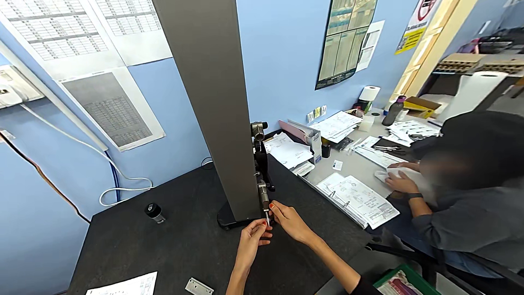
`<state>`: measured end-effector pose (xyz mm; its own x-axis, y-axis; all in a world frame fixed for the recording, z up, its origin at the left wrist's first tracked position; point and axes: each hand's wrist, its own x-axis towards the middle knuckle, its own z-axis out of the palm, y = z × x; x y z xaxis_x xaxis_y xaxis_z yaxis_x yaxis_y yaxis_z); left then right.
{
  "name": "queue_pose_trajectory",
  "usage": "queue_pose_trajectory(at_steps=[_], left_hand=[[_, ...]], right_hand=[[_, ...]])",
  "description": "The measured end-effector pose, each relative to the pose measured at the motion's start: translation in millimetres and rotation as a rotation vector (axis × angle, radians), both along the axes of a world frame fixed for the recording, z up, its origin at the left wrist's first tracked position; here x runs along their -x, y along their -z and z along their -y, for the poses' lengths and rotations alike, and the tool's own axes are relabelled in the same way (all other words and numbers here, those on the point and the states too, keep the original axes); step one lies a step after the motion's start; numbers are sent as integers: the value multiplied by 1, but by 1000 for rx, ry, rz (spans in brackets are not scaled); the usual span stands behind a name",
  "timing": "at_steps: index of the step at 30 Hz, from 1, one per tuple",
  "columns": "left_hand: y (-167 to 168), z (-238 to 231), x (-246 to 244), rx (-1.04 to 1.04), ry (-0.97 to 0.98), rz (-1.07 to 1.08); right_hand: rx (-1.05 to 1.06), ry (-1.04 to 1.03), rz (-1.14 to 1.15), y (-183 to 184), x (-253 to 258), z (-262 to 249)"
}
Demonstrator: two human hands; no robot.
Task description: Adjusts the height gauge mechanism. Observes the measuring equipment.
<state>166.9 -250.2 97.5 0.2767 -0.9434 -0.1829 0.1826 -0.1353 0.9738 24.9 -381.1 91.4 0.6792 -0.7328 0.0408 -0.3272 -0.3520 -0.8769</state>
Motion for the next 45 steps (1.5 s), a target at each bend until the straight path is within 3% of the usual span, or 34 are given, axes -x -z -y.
queue_pose_trajectory(at_steps=[6, 24, 41, 45], left_hand=[[-4, 4, -2, 73, -1, -177], [-22, 15, 1, -126, -65, -92], [-25, 14, -2, -125, -54, -109], [-26, 14, -1, -130, -60, -105]], right_hand=[[201, -39, -184, -10, 2, 3], [385, -127, -336, -27, 6, 3], [1128, 128, -83, 14, 9, 6], [1158, 137, -37, 18, 8, 9]])
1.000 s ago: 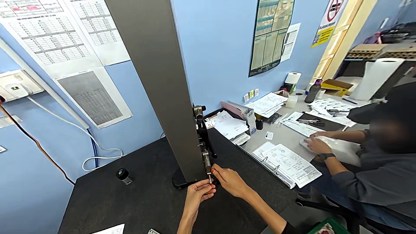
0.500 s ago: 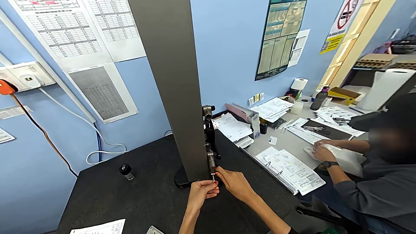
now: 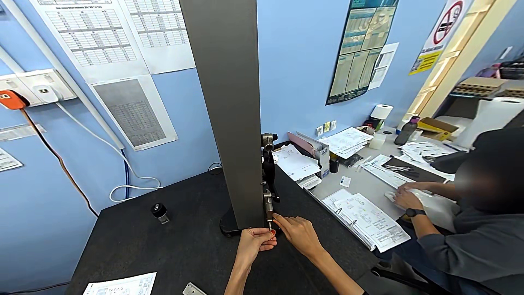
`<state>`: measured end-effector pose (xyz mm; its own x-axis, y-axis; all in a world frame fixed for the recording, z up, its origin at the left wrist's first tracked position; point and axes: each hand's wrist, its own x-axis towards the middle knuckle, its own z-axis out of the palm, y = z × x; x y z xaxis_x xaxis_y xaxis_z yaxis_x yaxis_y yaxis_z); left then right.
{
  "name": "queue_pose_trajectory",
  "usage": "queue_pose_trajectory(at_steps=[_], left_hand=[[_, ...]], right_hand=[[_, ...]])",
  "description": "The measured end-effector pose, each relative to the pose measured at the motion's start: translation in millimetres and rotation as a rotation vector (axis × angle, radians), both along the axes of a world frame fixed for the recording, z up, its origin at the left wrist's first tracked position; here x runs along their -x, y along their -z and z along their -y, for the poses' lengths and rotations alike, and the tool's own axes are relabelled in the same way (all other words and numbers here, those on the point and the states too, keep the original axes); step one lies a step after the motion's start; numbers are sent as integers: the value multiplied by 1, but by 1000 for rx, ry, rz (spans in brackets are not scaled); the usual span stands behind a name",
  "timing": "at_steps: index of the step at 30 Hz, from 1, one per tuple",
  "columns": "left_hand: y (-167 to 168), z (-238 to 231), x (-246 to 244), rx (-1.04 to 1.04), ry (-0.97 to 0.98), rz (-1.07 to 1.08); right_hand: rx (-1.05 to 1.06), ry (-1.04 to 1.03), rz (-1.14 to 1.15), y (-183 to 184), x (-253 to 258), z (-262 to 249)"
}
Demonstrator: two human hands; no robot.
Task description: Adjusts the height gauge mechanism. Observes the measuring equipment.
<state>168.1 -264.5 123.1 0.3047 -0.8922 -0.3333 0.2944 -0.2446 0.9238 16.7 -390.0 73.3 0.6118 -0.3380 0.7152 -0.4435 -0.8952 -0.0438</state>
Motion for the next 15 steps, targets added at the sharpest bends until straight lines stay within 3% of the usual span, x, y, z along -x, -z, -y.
queue_pose_trajectory(at_steps=[3, 9, 15], left_hand=[[1, 0, -1, 3, 2, -4], [3, -1, -3, 3, 28, -1], [10, 1, -23, 75, 155, 56]], right_hand=[[-197, -42, 4, -4, 0, -1], [-880, -42, -122, -26, -7, -2], [-944, -50, -170, -30, -8, -1]])
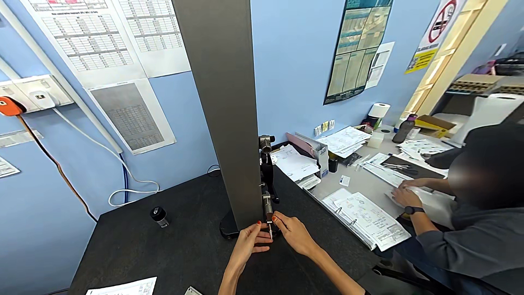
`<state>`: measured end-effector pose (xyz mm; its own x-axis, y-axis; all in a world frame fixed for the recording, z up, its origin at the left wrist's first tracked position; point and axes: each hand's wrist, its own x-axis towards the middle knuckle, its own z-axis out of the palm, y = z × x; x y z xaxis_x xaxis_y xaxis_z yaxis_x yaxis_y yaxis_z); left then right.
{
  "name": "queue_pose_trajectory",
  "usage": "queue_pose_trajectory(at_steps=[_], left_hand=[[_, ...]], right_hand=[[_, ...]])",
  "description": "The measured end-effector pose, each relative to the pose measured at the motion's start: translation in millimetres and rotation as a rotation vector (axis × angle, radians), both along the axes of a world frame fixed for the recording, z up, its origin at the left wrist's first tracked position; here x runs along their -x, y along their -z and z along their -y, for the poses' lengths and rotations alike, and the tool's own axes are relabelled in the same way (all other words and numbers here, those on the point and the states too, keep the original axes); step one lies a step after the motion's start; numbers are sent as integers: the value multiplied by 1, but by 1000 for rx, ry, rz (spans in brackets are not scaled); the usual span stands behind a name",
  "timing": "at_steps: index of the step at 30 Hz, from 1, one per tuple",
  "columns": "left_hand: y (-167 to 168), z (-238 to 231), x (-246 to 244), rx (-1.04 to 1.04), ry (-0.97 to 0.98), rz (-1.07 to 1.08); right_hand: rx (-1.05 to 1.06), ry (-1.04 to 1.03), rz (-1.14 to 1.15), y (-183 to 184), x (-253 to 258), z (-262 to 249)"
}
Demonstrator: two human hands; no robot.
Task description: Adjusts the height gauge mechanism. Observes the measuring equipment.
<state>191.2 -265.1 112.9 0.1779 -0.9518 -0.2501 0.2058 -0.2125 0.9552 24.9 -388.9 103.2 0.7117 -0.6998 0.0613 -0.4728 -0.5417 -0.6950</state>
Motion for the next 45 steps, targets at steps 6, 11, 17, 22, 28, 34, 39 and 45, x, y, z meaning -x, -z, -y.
queue_pose_trajectory(at_steps=[6, 11, 17, 22, 28, 34, 39, 45], left_hand=[[4, 10, -6, 134, -24, 57], [5, 15, -5, 171, -10, 62], [2, 13, -8, 152, 69, 12], [2, 12, -7, 119, 89, -24], [0, 12, -9, 112, 94, -22], [0, 12, -9, 105, 81, -36], [1, 13, -9, 101, 83, -48], [-1, 14, -10, 90, 89, -55]], right_hand=[[5, 0, 9, 2, 0, -1], [-7, 6, 4, 3, 0, -3], [-4, 5, 15, 4, -1, -2], [146, -49, -94, -2, 4, -3], [361, -84, -134, -3, 10, -2], [746, -20, 51, 22, 7, 1], [910, 31, 107, 35, 5, 4], [923, 45, 124, 37, 5, 5]])
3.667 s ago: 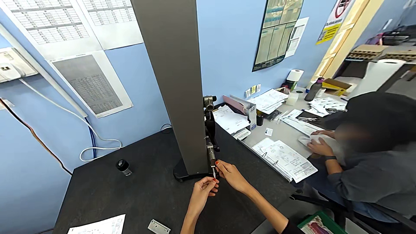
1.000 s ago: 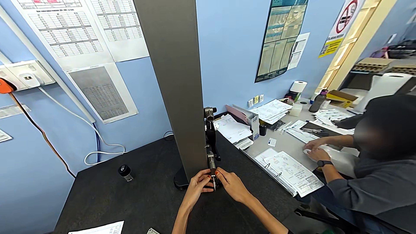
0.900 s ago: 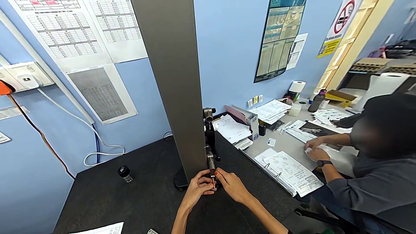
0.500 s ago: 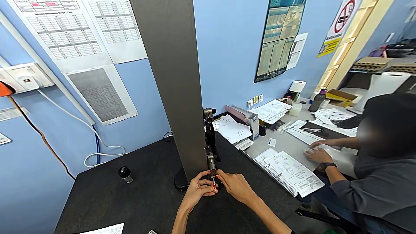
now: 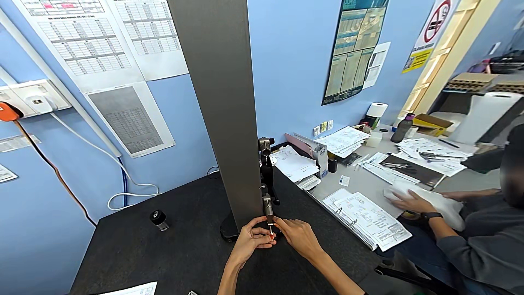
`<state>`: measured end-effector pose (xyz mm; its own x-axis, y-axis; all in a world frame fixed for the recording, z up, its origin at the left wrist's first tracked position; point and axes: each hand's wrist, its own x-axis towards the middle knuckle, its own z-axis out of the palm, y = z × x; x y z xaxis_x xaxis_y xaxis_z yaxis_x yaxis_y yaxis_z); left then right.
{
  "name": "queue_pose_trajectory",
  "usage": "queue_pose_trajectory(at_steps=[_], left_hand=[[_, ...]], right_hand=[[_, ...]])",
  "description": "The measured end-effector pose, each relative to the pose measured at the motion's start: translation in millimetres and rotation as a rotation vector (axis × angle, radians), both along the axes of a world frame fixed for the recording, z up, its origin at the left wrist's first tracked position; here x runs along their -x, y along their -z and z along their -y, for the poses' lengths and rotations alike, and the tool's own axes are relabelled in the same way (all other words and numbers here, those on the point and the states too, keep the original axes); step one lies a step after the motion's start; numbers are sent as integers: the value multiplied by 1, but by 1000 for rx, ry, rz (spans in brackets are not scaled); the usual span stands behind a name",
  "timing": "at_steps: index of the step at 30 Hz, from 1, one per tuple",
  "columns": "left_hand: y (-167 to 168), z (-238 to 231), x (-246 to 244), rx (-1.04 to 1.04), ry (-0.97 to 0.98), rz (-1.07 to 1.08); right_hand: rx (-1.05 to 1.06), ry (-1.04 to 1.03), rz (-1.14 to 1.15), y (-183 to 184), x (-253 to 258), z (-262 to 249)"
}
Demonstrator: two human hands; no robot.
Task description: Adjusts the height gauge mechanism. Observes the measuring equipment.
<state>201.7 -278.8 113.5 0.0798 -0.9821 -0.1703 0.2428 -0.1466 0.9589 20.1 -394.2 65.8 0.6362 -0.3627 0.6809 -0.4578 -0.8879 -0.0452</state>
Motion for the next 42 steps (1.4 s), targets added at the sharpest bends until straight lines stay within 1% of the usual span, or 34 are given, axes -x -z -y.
queue_pose_trajectory(at_steps=[10, 16, 25, 28, 31, 36, 42], left_hand=[[0, -1, 0, 11, 7, -2], [-2, -1, 1, -3, 3, -4], [-8, 0, 3, -25, -3, 25], [-7, 1, 3, -28, 0, 24], [-7, 0, 3, -30, -3, 19], [-5, 1, 2, -35, 0, 10], [3, 0, 5, -19, -16, -15]], right_hand=[[145, 16, 72, 2, 1, 2], [31, -12, 77, -2, 0, 0], [121, -61, 137, -3, -2, -1], [114, -64, 157, -1, -2, -2], [24, -71, 135, -1, -1, -1], [-219, -110, 29, -4, 1, 3], [-650, -126, 16, -15, -6, -2]])
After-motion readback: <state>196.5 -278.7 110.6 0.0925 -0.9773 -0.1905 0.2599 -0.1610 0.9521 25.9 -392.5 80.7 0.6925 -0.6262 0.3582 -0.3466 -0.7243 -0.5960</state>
